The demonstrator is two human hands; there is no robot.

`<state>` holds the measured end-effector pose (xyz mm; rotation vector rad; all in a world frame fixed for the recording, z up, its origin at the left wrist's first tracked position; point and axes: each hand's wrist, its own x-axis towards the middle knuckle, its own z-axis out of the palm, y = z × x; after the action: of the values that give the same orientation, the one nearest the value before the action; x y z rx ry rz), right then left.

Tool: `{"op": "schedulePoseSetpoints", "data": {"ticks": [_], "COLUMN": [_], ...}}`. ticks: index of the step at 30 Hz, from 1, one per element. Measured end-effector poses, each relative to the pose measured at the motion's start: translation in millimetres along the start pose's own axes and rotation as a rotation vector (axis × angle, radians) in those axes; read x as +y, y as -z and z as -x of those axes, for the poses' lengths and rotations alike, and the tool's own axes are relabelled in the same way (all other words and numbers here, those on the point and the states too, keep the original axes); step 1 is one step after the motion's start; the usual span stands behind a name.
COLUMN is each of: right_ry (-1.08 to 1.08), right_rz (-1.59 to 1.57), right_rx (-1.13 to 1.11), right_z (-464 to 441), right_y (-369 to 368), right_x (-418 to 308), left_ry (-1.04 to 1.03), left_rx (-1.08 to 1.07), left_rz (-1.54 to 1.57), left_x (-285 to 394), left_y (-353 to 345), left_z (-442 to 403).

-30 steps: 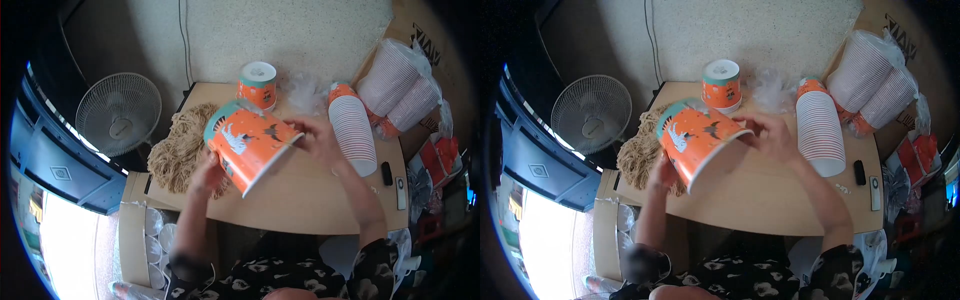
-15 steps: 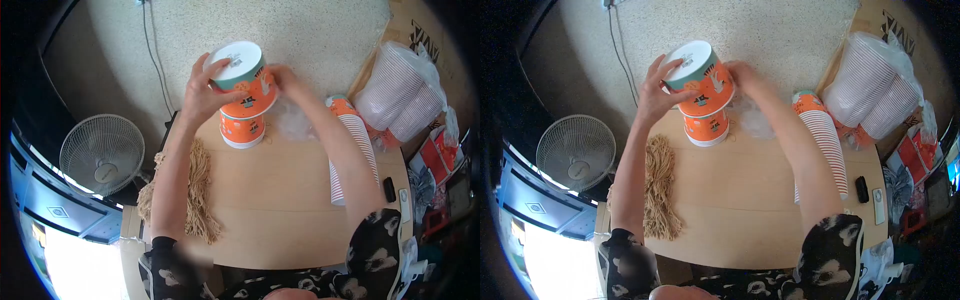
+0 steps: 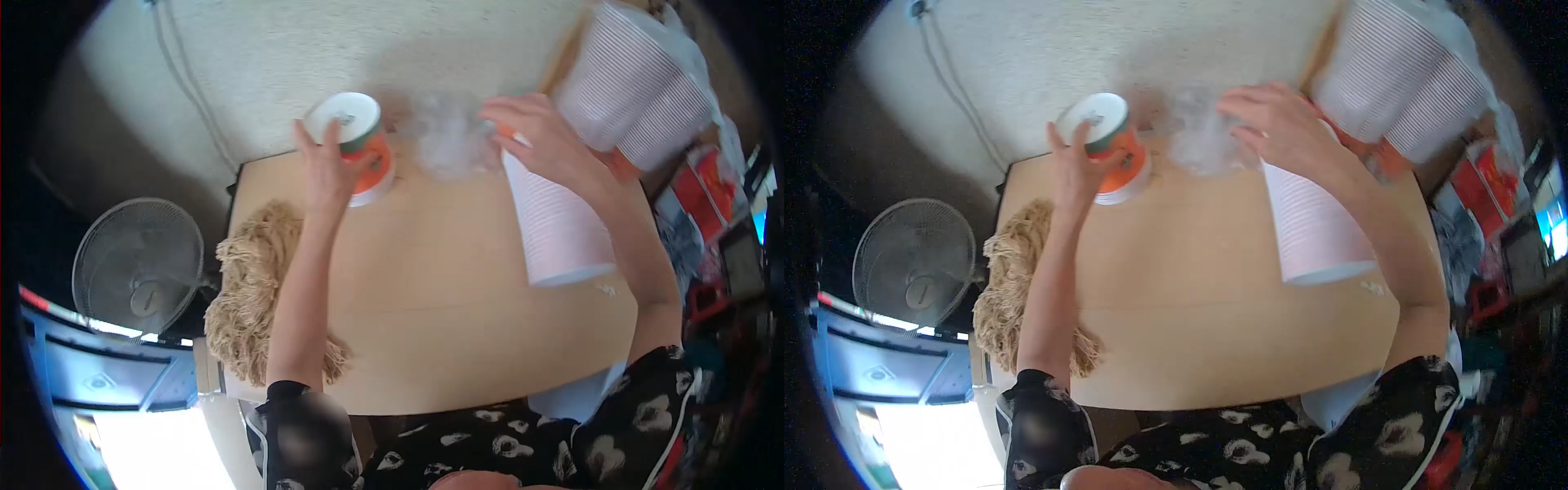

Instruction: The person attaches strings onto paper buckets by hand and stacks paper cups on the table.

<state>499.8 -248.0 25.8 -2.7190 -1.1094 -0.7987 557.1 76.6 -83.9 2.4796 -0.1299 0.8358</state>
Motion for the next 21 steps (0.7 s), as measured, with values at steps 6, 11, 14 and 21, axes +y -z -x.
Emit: {"op": "schedulePoseSetpoints", "data": {"ticks": [6,11,14,21], "right_ry": [-0.662,-0.850,-0.986,-0.995], "right_rz": [-0.048,-0.138,-0.175,-0.273], "right_rx": [0.473,0.408,0.573,0.678], "right_z": [205.1,292.6,299.2,294.3], "right_y": [68.4,31.2,5.1,-12.2], "right_x": [-54.5,-87.0,-77.3,-68.1], "left_ry": [-0.261,-0.398,-0.396,-0.321], "left_rx": [0.203,-0.241,-0.232,-0.146], "left_rz": [0.285,0.784,0.816,0.742], "left_x": [42.8,150.1,191.9,210.3], "left_y": [16.7,20.9,-5.6,-45.3], "left_z": [58.0,179.1,212.2,239.1]}}
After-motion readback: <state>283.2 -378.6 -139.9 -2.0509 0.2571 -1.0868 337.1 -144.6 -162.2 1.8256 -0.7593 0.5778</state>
